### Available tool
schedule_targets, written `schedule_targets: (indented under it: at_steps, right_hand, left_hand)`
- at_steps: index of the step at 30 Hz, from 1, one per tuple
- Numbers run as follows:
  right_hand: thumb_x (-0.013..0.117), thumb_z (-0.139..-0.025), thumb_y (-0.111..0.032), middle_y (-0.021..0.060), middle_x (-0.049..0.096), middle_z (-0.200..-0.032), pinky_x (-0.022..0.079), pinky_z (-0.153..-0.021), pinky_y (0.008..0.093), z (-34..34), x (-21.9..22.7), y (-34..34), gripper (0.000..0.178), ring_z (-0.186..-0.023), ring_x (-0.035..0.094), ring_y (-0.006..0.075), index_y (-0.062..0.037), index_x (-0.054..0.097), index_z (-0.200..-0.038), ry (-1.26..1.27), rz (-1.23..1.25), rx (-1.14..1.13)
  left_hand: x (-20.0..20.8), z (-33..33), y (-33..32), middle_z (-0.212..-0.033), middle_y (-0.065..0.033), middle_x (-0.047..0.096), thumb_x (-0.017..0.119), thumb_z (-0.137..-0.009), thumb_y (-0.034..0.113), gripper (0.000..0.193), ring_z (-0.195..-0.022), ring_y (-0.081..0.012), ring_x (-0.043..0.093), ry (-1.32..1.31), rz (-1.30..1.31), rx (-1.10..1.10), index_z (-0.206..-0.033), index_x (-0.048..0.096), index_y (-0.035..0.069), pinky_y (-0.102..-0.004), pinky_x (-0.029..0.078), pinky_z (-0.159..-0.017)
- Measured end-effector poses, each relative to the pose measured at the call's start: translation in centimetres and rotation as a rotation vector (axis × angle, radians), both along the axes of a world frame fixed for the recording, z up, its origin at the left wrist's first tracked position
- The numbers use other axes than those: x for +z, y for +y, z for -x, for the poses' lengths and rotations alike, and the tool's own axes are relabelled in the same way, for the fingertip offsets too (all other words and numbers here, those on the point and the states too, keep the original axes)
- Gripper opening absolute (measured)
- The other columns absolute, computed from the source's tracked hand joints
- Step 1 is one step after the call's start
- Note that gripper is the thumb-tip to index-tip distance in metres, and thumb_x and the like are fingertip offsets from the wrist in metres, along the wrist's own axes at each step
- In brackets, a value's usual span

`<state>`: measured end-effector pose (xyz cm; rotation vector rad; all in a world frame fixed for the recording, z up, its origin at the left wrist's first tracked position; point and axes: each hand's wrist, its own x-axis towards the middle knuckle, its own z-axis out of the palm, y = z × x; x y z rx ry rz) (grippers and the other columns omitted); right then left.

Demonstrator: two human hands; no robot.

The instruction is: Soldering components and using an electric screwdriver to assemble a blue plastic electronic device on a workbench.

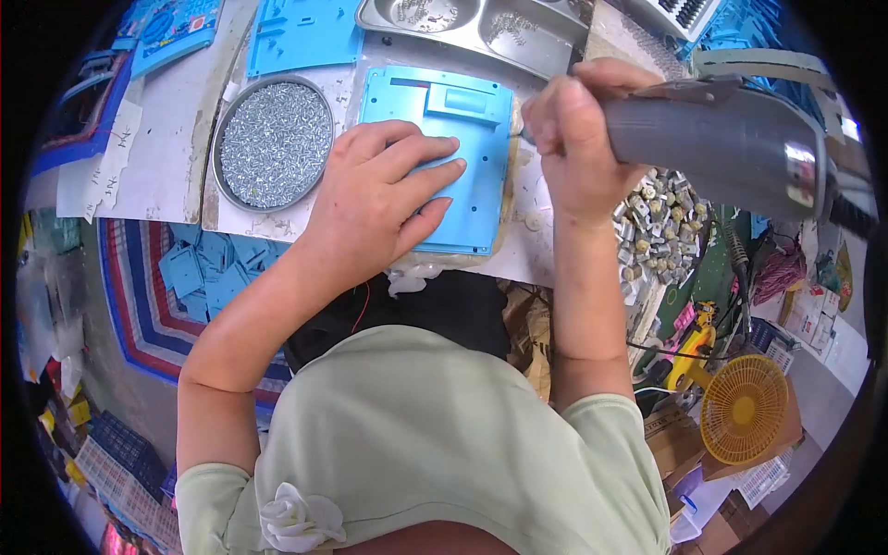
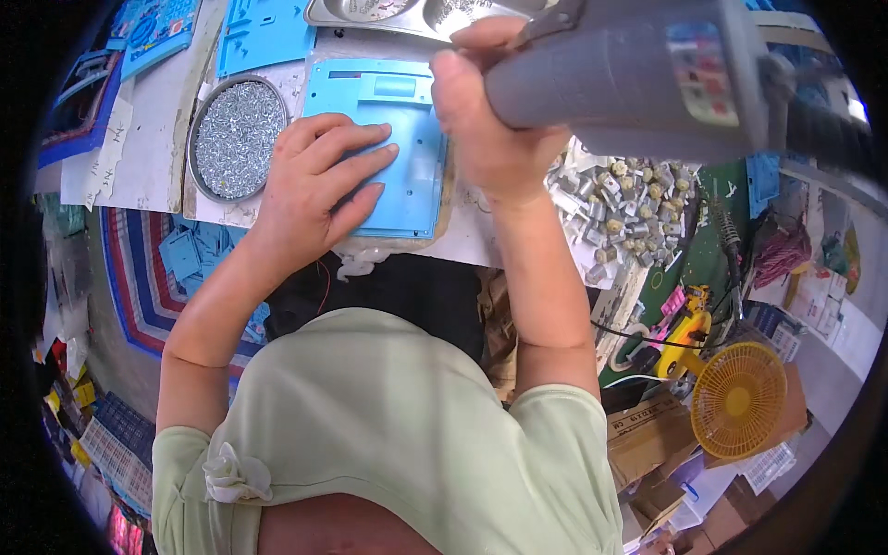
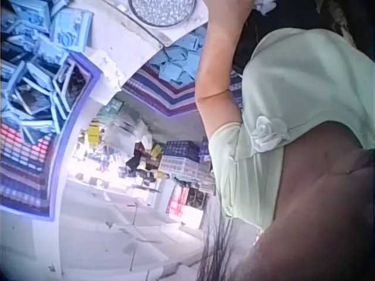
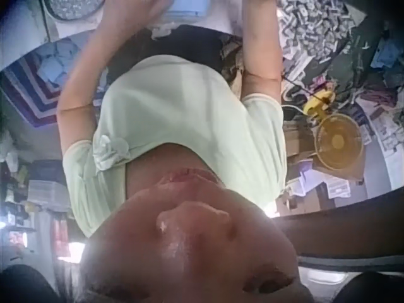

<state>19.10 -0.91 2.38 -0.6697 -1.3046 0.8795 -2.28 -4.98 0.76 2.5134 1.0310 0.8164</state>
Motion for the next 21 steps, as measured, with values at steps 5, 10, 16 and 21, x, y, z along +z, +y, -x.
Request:
schedule_targets:
  at_steps: [5,10,16,21]
  right_hand:
    - [0.057,-0.096,-0.004,0.0046,0.049,-0.064,0.043,-0.051,0.0328,-0.2,2.0,-3.3,0.022,-0.052,0.045,0.0133,-0.0044,0.049,-0.116,0.058,0.119,0.049]
    - [0.061,-0.093,-0.007,0.0034,0.046,-0.062,0.043,-0.049,0.0334,-0.9,0.6,-6.1,0.026,-0.048,0.042,0.0138,-0.0052,0.048,-0.115,-0.189,0.077,-0.073]
    - [0.059,-0.097,-0.013,0.0015,0.043,-0.061,0.042,-0.051,0.0325,0.0,5.0,-5.5,0.032,-0.052,0.042,0.0134,-0.0071,0.051,-0.127,0.022,0.033,0.059]
    - [0.057,-0.099,-0.02,-0.0025,0.042,-0.065,0.036,-0.053,0.0289,-2.8,8.0,-5.4,0.037,-0.054,0.039,0.0112,-0.0114,0.056,-0.134,0.019,-0.068,0.102]
  left_hand:
    - [-0.5,0.5,-0.4,-0.128,-0.0044,0.068,0.075,-0.079,0.014,0.039,-0.112,-0.0293,0.059,-0.021,0.009,0.002,-0.117,0.073,0.01,-0.0438,0.044,-0.099]
    - [-0.4,0.2,0.1,-0.129,-0.0055,0.066,0.076,-0.079,0.015,0.041,-0.114,-0.0304,0.058,-0.016,-0.01,-0.021,-0.12,0.072,0.01,-0.044,0.044,-0.1]
    - [-0.3,0.1,5.6,-0.141,-0.0088,0.057,0.078,-0.082,0.023,0.038,-0.127,-0.0319,0.053,0.021,-0.151,0.101,-0.116,0.067,0.011,-0.0547,0.039,-0.106]
    - [4.8,5.3,2.5,-0.149,-0.0183,0.051,0.076,-0.088,0.015,0.03,-0.131,-0.0344,0.057,-0.158,-0.157,0.048,-0.11,0.059,0.006,-0.0568,0.037,-0.115]
